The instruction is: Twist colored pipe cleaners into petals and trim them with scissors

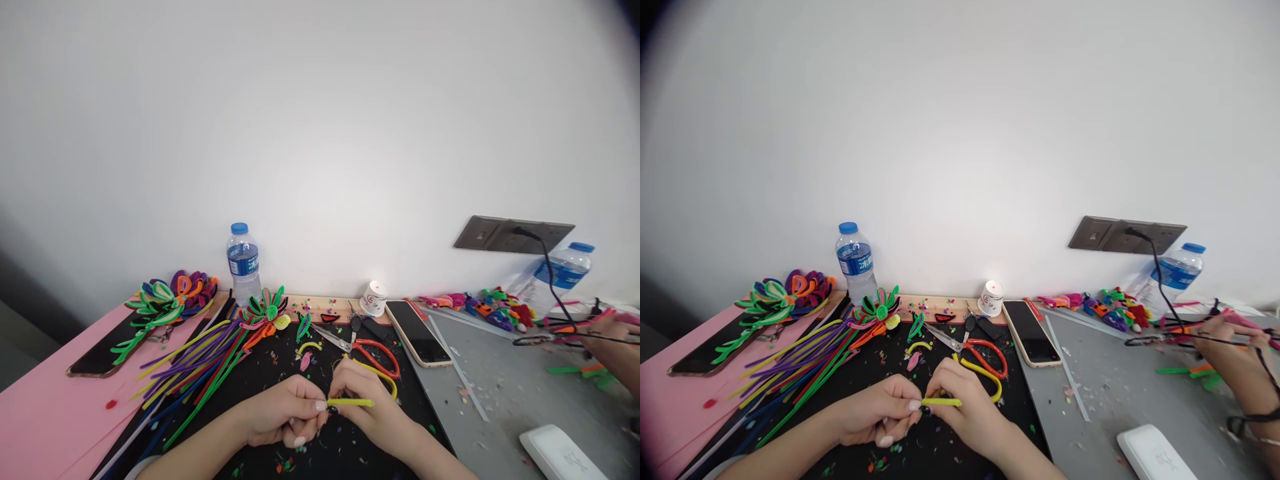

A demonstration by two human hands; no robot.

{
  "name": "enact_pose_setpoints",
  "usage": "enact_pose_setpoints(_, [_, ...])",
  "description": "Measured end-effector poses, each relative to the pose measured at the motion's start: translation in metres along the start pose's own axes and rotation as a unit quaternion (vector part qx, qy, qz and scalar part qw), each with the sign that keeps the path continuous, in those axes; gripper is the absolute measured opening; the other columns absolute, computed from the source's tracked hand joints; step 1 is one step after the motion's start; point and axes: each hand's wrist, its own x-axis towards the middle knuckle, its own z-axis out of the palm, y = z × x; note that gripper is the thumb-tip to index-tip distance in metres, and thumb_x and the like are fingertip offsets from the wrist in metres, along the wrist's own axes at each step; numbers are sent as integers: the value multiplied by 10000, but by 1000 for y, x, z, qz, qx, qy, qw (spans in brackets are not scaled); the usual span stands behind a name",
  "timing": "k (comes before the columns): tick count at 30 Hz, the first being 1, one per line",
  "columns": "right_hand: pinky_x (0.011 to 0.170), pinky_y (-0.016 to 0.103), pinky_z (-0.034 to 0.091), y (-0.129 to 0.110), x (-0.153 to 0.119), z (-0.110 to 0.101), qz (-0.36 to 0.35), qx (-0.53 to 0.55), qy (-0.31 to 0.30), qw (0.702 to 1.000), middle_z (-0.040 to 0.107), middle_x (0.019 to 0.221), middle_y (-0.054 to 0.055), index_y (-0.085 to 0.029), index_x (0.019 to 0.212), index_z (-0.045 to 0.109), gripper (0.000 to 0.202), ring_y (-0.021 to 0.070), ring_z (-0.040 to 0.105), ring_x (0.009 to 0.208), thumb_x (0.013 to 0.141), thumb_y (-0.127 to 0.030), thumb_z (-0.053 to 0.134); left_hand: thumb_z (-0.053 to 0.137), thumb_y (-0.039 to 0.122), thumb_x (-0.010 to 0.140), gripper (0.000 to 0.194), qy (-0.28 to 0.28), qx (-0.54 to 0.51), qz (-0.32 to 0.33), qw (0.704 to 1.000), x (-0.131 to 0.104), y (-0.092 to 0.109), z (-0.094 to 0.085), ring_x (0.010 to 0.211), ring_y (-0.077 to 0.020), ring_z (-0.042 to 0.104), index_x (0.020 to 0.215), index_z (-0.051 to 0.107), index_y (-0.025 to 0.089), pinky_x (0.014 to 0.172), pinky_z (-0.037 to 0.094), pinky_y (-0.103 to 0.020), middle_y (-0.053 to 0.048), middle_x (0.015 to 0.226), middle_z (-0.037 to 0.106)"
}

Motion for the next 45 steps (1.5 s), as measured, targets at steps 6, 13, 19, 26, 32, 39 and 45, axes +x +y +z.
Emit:
enact_pose_setpoints(6, [645, 248, 371, -5, 1, -4, -3, -53, -58, 997, 482, 779, 19, -186, 759, 533, 147, 144, 454, 737, 858, -244, 442, 583, 352, 739, 282, -2, 28, 1, 1000, 1, -1, 1, 275, -29, 338, 623, 566, 95, 301, 131, -168, 16, 402, 529])
enact_pose_setpoints(13, [618, 237, 350, -4, 0, 1, -17, -50, -61, 997, 468, 705, 6, -179, 711, 515, 194, 129, 448, 678, 866, -202, 401, 578, 396, 732, 317, -5, 52, 17, 998, 1, -2, 3, 272, -26, 298, 625, 558, 98, 317, 109, -184, 20, 406, 523])
enact_pose_setpoints(19, [569, 229, 328, 1, -2, 7, 9, -36, -20, 999, 476, 649, -3, -174, 676, 518, 202, 120, 444, 615, 850, -198, 417, 530, 429, 759, 341, 33, 121, 63, 990, 4, -5, 4, 293, -28, 287, 646, 552, 108, 346, 153, -185, 25, 436, 544])
enact_pose_setpoints(26, [522, 215, 292, 4, -2, 10, 114, 72, 16, 991, 439, 596, -28, -161, 606, 506, 203, 100, 396, 554, 803, -202, 481, 422, 337, 838, 320, 115, 299, 154, 935, 5, -6, 11, 394, -69, 365, 689, 606, 122, 460, 290, -180, 19, 476, 566])
enact_pose_setpoints(32, [431, 198, 201, 13, 1, 17, 191, 291, 12, 937, 397, 489, -58, -151, 557, 460, 289, 58, 308, 432, 755, -341, 551, 337, 244, 880, 433, 151, 496, 241, 821, 4, -4, 15, 602, -119, 536, 539, 587, 150, 614, 354, -184, -15, 582, 588])
enact_pose_setpoints(39, [351, 177, 162, 10, 5, 11, 282, 267, 40, 921, 376, 413, -85, -168, 572, 449, 277, 41, 270, 345, 701, -376, 579, 425, 258, 854, 304, 176, 502, 255, 807, 3, 3, 15, 684, -118, 482, 626, 592, 148, 663, 338, -192, -5, 707, 524])
enact_pose_setpoints(45, [366, 180, 209, 11, 6, 10, 285, 174, 62, 940, 440, 450, -65, -162, 528, 468, 157, 42, 315, 367, 671, -170, 533, 455, 246, 829, 282, 155, 486, 225, 830, 5, 3, 10, 590, -96, 406, 586, 550, 139, 607, 311, -202, 40, 600, 407])
